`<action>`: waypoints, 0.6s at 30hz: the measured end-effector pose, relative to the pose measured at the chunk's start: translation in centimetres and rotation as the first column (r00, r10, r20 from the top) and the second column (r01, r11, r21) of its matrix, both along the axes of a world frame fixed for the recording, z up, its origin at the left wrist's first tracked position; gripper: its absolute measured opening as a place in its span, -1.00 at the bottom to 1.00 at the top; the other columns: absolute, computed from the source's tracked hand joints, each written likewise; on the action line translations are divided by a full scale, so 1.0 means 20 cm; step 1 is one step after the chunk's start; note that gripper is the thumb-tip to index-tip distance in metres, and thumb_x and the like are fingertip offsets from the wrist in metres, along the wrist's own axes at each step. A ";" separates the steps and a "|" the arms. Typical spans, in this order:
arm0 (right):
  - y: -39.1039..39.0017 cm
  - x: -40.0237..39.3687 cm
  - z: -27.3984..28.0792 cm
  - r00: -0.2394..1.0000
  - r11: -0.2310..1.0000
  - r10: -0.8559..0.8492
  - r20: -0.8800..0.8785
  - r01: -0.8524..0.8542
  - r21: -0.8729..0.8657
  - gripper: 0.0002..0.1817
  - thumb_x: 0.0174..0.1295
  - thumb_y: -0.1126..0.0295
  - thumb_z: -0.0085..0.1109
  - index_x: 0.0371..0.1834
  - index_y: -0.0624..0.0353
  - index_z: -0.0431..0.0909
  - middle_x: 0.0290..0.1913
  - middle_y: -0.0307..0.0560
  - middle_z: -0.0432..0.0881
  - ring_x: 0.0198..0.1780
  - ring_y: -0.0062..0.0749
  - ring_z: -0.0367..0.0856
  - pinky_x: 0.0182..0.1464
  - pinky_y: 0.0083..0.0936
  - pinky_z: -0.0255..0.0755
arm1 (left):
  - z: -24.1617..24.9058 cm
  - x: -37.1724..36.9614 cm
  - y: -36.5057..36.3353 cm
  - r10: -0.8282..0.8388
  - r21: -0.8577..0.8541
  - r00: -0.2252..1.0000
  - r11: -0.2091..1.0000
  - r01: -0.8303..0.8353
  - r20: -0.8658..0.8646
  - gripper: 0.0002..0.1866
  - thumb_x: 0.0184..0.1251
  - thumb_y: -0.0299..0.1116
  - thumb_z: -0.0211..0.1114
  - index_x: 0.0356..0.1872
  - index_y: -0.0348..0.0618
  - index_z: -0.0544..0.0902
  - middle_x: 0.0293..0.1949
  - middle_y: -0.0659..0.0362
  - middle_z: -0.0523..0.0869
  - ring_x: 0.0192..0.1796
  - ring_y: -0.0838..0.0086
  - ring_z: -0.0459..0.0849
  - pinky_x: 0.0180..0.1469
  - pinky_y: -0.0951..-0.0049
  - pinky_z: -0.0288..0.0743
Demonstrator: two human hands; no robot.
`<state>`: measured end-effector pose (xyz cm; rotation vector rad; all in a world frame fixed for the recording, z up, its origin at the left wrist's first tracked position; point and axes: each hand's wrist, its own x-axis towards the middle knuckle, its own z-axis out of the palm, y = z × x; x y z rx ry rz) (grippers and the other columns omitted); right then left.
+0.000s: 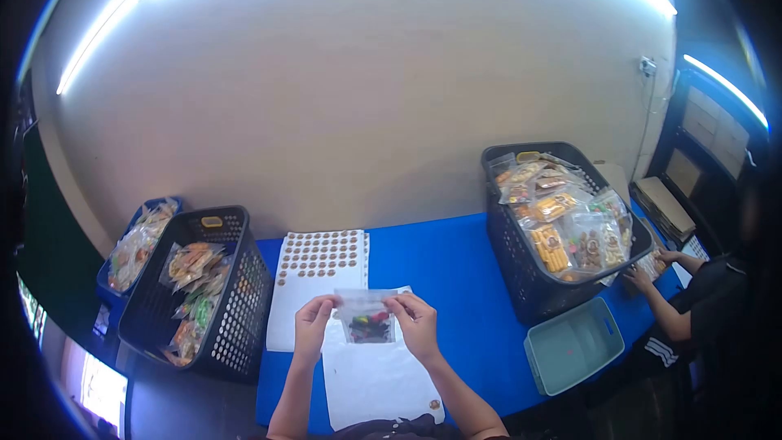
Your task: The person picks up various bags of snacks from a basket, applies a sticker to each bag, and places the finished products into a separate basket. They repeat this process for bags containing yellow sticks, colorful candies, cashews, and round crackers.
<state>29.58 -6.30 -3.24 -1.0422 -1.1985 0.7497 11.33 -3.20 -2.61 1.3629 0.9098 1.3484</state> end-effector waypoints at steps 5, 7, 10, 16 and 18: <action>-0.01 -0.04 -0.04 0.993 0.991 -0.117 0.014 0.115 0.069 -0.86 0.17 0.53 0.04 -0.28 0.36 0.55 -0.31 -0.13 0.53 -0.30 -0.59 0.51 -0.24 -0.70 0.39 | -0.24 0.19 -0.13 0.001 0.204 0.959 0.977 0.059 -0.284 -0.24 -0.02 -0.37 0.36 0.19 -0.27 0.12 0.11 0.02 0.28 0.16 0.29 0.30 0.21 0.29 0.14; -0.05 -0.10 -0.03 1.000 1.000 0.015 0.023 -0.016 0.021 -0.83 0.15 0.46 0.06 -0.23 0.28 0.54 -0.26 -0.09 0.56 -0.25 -0.49 0.53 -0.25 -0.61 0.42 | -0.29 0.26 -0.17 -0.012 0.269 0.950 0.958 0.101 -0.311 -0.11 -0.13 -0.35 0.43 0.23 -0.24 0.05 0.15 0.00 0.22 0.22 0.24 0.22 0.25 0.25 0.04; -0.09 -0.12 -0.03 0.989 0.991 0.123 0.086 -0.127 0.034 -0.85 0.15 0.55 0.03 -0.23 0.31 0.53 -0.19 -0.09 0.53 -0.19 -0.53 0.52 -0.16 -0.62 0.41 | -0.29 0.27 -0.14 -0.046 0.168 0.983 0.983 0.076 -0.176 -0.42 0.03 -0.48 0.29 0.11 -0.29 0.26 -0.04 0.02 0.43 -0.01 0.39 0.46 0.01 0.43 0.34; -0.12 0.06 -0.04 0.900 0.982 -0.182 0.395 0.142 0.128 -0.75 0.07 0.40 0.19 -0.23 0.32 0.51 -0.22 -0.09 0.54 -0.23 -0.54 0.52 -0.19 -0.64 0.39 | -0.21 0.19 -0.11 -0.084 -0.051 0.992 0.995 0.090 0.098 -0.74 0.21 -0.45 0.17 -0.09 -0.32 0.49 -0.30 0.16 0.62 -0.28 0.61 0.56 -0.22 0.64 0.44; -0.16 0.06 -0.03 0.965 0.995 -0.095 0.244 0.103 -0.019 -0.67 0.06 0.33 0.23 -0.17 0.31 0.49 -0.27 -0.13 0.56 -0.28 -0.57 0.52 -0.23 -0.64 0.39 | -0.17 0.15 -0.09 -0.130 -0.140 0.980 0.979 0.151 0.150 -0.73 0.21 -0.44 0.16 -0.08 -0.32 0.48 -0.29 0.14 0.62 -0.27 0.60 0.57 -0.21 0.64 0.44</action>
